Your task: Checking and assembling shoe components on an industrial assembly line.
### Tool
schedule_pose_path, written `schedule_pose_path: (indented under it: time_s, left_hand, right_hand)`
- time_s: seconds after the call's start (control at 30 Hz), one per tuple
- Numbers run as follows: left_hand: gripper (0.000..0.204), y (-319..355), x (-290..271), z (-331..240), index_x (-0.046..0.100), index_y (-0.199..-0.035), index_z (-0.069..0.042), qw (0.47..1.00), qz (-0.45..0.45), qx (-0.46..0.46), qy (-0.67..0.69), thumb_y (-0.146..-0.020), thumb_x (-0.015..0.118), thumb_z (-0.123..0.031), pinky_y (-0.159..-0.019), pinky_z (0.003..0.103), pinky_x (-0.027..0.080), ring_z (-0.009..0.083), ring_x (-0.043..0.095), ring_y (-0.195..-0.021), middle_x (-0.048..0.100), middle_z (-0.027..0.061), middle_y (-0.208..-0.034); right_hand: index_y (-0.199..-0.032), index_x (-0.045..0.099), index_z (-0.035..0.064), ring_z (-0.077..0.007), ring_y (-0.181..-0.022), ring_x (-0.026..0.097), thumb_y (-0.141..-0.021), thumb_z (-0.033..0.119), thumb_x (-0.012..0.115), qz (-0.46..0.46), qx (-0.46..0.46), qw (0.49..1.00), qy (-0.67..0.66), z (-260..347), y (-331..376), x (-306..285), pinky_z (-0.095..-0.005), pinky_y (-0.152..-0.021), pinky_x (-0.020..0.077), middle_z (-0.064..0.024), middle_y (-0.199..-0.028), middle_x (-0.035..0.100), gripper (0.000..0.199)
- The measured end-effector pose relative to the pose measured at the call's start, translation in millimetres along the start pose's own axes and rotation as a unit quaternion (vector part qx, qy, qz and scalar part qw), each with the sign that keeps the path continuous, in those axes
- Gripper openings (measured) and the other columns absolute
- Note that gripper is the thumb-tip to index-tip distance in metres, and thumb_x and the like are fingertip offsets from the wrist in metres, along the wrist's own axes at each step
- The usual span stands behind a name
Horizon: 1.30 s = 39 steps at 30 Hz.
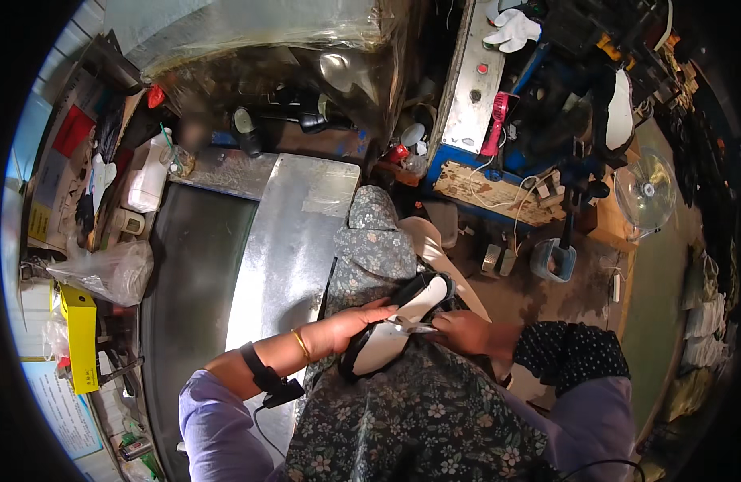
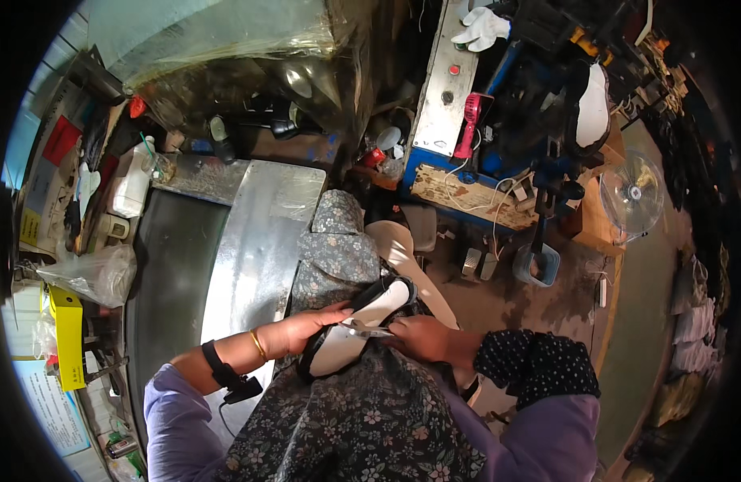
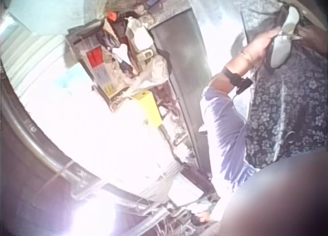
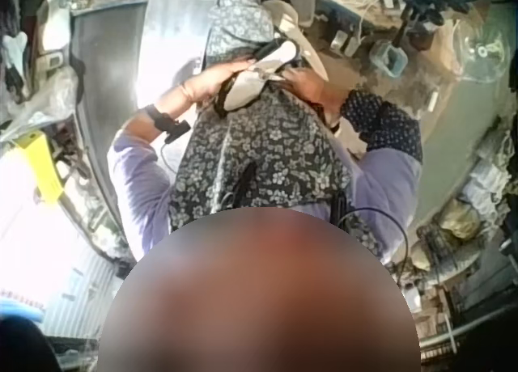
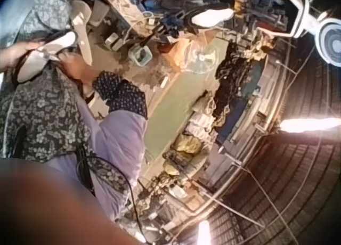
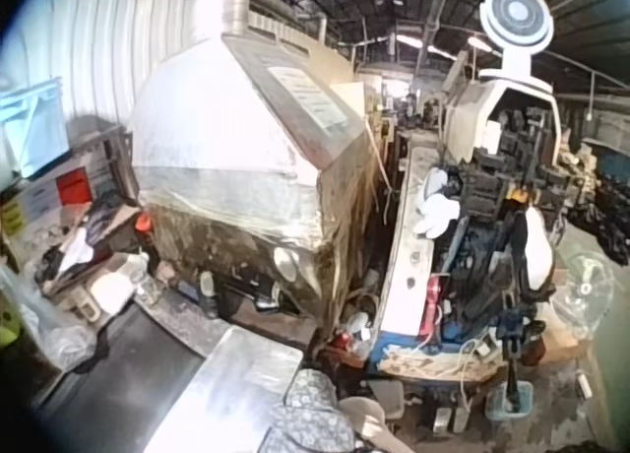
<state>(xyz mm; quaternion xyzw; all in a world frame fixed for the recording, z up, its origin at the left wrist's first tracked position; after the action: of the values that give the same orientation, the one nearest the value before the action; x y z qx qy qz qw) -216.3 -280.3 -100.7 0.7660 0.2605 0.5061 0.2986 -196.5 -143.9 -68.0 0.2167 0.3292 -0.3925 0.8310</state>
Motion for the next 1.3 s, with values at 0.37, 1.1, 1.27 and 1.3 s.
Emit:
schedule_pose_path:
  time_s: [0.37,1.1,1.27,1.3]
  left_hand:
    - [0.066,6,7,-29,0.053,-0.124,-0.004,0.740,-0.186,0.096,-0.639,-0.094,0.045,-0.062,-0.077,0.046,0.051,0.0406,0.067,-0.085,0.068,0.0231,-0.085]
    - [0.089,188,-48,-35,0.027,-0.153,-0.008,0.655,-0.500,0.322,-0.465,-0.077,0.074,-0.003,-0.109,0.041,0.036,0.0359,0.039,-0.137,0.037,0.0201,-0.151]
    - [0.071,69,-65,21,0.034,-0.146,0.002,0.532,-0.386,0.223,-0.720,-0.086,0.064,-0.022,-0.117,0.058,0.015,0.0400,0.020,-0.146,0.026,0.0250,-0.155]
    - [0.068,58,-66,30,0.036,-0.145,0.003,0.514,-0.420,0.208,-0.719,-0.088,0.061,-0.023,-0.117,0.058,0.014,0.0400,0.021,-0.146,0.030,0.0253,-0.153]
  right_hand:
    - [-0.092,0.059,-0.0014,-0.0398,-0.078,0.064,-0.097,0.041,0.056,-0.006,0.140,0.977,-0.160,16,27,-57,-0.0449,-0.070,0.0481,-0.0236,-0.082,0.063,0.043]
    - [-0.085,0.053,0.0041,-0.0074,-0.060,0.054,-0.088,0.024,0.071,-0.101,0.111,0.938,-0.312,-2,-151,-80,-0.0273,-0.054,0.0434,-0.0007,-0.068,0.057,0.027]
    - [-0.103,0.060,-0.0003,-0.0324,-0.082,0.065,-0.081,0.022,0.069,-0.199,0.103,0.960,-0.166,-22,-266,-50,-0.0404,-0.072,0.0509,-0.0163,-0.085,0.067,0.032]
    - [-0.105,0.061,0.0006,-0.0364,-0.091,0.063,-0.081,0.021,0.068,-0.219,0.087,0.969,-0.075,-16,-275,-45,-0.0425,-0.080,0.0502,-0.0205,-0.096,0.065,0.033]
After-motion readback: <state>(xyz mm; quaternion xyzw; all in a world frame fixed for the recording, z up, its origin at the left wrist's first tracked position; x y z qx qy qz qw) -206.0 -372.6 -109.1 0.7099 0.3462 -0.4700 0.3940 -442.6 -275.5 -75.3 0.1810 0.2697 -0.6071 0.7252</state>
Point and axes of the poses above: each hand's wrist, its own y-axis away from the middle knuckle, its own x-axis out of the palm, z = x × y, the point moved 10 cm from there along -y, towards the middle knuckle
